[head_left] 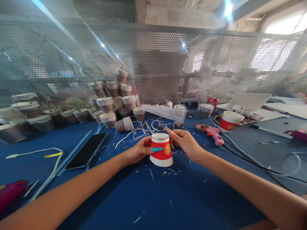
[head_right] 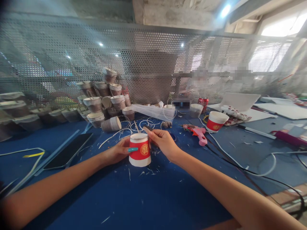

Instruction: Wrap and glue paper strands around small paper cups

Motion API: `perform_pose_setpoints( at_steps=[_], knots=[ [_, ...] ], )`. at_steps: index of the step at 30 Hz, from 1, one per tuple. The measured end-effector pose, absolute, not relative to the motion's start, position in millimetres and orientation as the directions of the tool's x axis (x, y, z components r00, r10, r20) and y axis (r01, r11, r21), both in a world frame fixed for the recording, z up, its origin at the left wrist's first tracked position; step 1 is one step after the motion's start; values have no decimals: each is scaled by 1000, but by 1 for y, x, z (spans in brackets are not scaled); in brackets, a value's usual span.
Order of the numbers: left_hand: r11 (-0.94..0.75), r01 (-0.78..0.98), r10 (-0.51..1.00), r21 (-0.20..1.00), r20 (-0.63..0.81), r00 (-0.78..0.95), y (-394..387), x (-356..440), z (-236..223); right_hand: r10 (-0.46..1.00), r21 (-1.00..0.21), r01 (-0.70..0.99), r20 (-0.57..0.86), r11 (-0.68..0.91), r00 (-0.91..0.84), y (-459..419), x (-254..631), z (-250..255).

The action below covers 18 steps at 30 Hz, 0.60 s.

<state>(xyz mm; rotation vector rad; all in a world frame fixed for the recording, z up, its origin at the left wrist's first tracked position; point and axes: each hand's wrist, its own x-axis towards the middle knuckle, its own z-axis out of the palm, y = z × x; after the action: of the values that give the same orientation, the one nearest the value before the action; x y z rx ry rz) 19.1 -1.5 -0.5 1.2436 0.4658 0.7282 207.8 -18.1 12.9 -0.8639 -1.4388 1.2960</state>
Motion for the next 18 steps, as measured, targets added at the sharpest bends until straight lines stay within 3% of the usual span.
perform_pose_setpoints(
  at_steps=[9,18],
  knots=[
    [257,-268,645,928,42,763,-4,19,2,968,-982,-109,170,152,-186,-21,205,13],
    [144,-201,746,969,27,666,-15,30,0,968,-972,-230,111,58,-225,-25,199,14]
  ],
)
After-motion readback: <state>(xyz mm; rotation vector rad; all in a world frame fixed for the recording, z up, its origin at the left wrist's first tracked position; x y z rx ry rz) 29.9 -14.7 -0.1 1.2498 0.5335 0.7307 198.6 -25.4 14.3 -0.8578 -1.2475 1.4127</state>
